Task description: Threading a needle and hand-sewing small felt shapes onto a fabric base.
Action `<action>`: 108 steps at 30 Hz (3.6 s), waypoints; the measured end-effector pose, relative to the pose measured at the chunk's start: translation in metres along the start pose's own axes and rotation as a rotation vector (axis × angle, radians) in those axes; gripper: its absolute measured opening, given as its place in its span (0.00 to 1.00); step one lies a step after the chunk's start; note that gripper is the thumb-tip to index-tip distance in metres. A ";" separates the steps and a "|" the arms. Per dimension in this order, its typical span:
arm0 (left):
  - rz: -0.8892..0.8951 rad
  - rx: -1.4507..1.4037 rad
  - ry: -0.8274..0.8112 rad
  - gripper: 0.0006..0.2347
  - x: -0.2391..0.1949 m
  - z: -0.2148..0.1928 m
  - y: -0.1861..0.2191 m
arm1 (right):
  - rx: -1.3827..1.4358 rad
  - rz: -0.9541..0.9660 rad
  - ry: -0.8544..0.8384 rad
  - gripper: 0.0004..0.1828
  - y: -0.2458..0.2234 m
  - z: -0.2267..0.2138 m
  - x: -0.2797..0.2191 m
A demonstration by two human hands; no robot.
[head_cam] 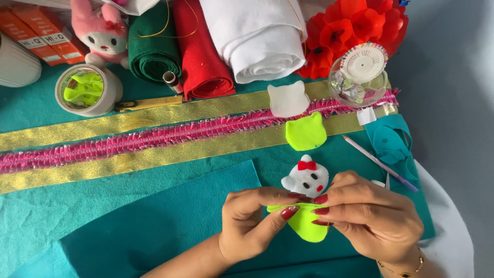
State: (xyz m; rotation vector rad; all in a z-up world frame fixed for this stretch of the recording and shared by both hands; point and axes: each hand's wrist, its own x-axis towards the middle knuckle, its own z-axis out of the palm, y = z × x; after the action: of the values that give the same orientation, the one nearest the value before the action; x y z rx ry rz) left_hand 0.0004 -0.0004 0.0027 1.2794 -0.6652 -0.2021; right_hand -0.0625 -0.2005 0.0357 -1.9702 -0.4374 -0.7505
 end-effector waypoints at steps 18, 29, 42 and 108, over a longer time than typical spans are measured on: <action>0.026 0.056 -0.018 0.07 -0.001 0.000 -0.005 | -0.289 0.213 -0.148 0.09 -0.029 -0.001 0.007; -0.071 0.033 0.044 0.07 0.001 0.006 0.005 | -0.273 0.317 -0.199 0.05 -0.024 -0.002 -0.006; -0.364 -0.216 0.199 0.08 -0.006 0.010 -0.018 | -0.218 0.329 -0.036 0.05 -0.019 -0.003 0.007; -0.195 -0.117 0.088 0.07 0.009 -0.006 -0.022 | -0.478 0.641 -0.958 0.14 0.000 -0.017 -0.024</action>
State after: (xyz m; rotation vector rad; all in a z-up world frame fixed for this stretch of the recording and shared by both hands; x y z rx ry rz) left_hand 0.0158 -0.0070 -0.0154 1.2332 -0.4466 -0.3380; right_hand -0.0857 -0.2154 0.0255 -2.6358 -0.1315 0.5947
